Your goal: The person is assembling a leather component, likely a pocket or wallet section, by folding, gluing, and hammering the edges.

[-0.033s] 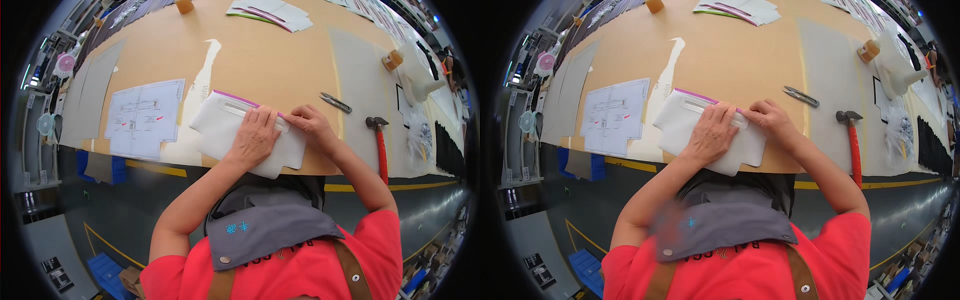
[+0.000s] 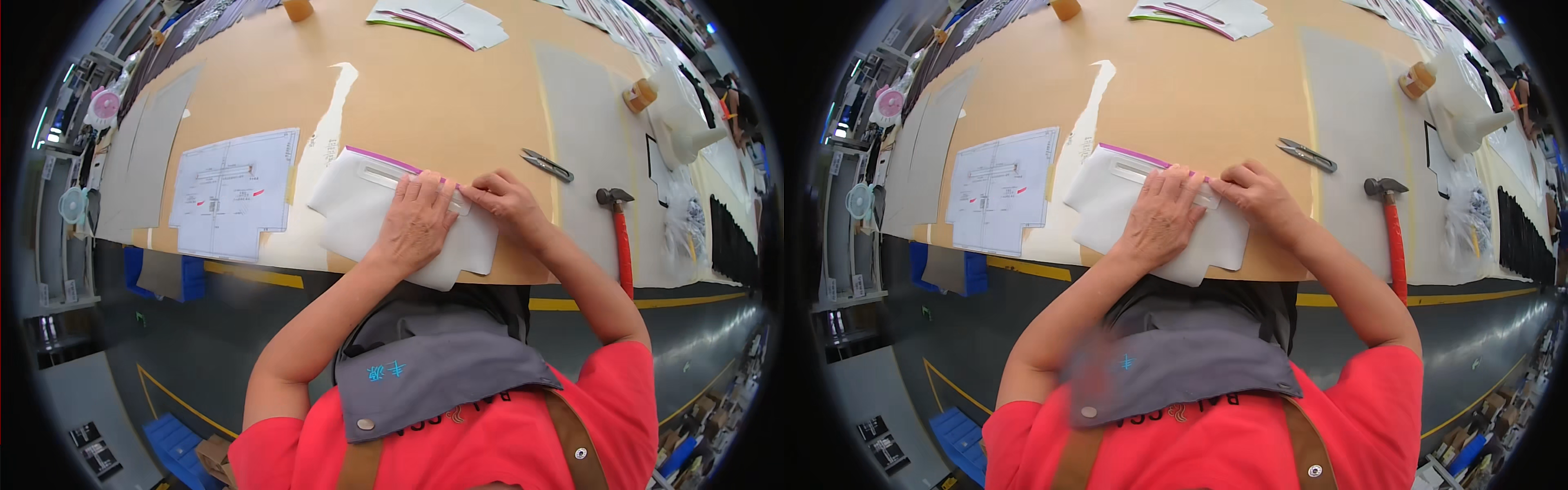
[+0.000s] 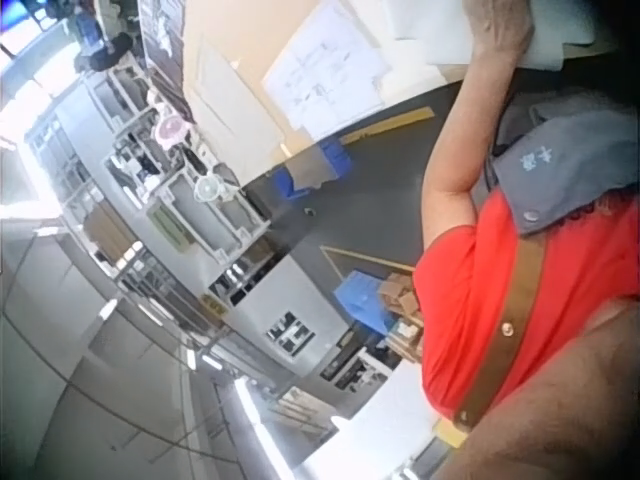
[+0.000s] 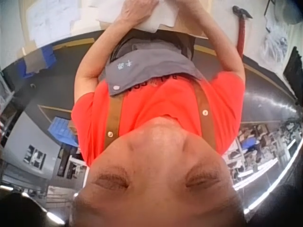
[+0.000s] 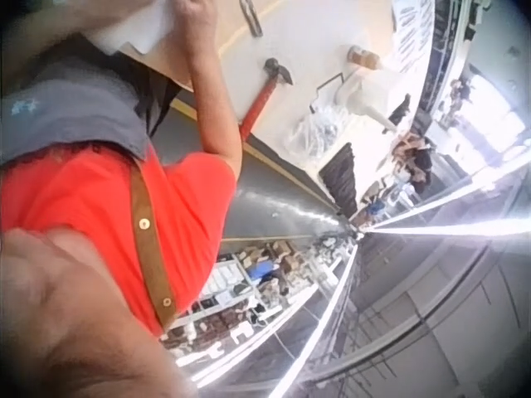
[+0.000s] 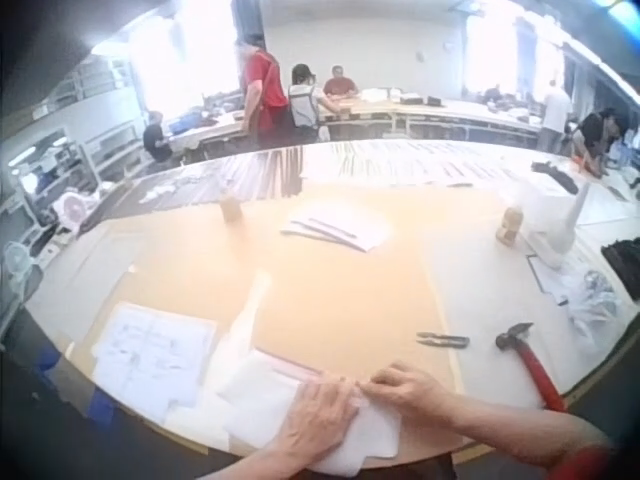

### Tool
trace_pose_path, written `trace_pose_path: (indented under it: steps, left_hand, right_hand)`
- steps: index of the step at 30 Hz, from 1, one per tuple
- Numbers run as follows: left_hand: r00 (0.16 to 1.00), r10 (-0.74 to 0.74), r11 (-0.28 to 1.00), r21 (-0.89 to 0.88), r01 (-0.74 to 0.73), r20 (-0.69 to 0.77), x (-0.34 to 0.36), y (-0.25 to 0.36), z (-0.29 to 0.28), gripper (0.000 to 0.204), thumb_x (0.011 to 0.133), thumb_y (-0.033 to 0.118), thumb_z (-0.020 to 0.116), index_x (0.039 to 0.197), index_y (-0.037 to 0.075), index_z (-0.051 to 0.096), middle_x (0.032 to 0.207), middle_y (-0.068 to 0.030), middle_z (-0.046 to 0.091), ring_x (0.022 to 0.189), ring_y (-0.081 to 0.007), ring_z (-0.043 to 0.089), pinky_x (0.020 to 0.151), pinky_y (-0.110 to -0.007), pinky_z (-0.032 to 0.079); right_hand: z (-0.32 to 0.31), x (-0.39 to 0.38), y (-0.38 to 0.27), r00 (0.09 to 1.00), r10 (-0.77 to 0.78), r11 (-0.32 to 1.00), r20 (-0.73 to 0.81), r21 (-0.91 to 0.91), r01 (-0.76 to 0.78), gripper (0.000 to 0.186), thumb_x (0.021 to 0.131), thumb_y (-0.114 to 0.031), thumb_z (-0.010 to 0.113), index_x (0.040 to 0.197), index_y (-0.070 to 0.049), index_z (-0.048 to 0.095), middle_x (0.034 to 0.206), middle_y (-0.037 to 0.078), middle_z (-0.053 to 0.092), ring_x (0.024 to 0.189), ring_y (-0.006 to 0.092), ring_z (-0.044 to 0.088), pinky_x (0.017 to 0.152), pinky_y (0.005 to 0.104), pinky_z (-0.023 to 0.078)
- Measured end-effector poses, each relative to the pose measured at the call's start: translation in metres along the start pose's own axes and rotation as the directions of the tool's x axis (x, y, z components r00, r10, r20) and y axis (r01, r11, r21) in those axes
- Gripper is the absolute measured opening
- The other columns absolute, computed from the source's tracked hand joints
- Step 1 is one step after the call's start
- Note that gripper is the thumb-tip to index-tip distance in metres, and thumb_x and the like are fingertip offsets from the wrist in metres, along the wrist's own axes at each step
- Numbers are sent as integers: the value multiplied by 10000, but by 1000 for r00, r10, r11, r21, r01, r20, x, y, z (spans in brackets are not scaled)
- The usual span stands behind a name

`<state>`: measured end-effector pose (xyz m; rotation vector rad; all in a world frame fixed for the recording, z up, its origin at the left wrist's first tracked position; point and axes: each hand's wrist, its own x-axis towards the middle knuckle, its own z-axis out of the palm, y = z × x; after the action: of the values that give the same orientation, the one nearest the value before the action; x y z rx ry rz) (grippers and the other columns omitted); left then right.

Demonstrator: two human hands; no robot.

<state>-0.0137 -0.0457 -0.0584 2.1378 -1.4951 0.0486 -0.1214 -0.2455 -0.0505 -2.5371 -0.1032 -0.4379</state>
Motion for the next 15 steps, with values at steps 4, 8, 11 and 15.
trace_pose_path:
  steps: [4,8,11,15]
  left_hand:
    - [999,37,985,167,-39,16,-1,7,2,490,954,246,656,1393,64,537,1335,-166,504,1288,-351,486,1139,-561,330]
    - [997,1,997,72,-6,72,-3,9,0,490,962,273,658,1411,112,546,1327,-146,507,1287,-334,488,1143,-579,319]
    - [998,15,978,208,-28,64,0,13,-6,459,970,298,656,1401,163,573,1317,-135,514,1278,-318,496,1145,-587,307]
    - [997,6,980,197,-21,76,-1,11,-10,428,985,307,640,1392,187,588,1323,-120,511,1272,-298,495,1138,-615,300]
  right_hand:
    - [-2,-9,-1,999,42,999,-7,19,-42,328,822,19,689,1133,-67,748,1028,72,674,962,260,640,820,337,561]
    - [-3,-21,3,999,47,998,-6,32,-47,366,811,13,680,1157,-82,748,1059,56,666,977,255,628,838,337,564]
    - [-7,-19,5,986,-164,974,16,-154,165,433,775,42,689,1185,-87,749,1058,76,666,931,261,638,791,347,563]
    - [-10,-17,9,993,-107,991,49,-78,111,403,809,23,667,1189,-87,742,1067,82,667,954,274,644,829,360,562]
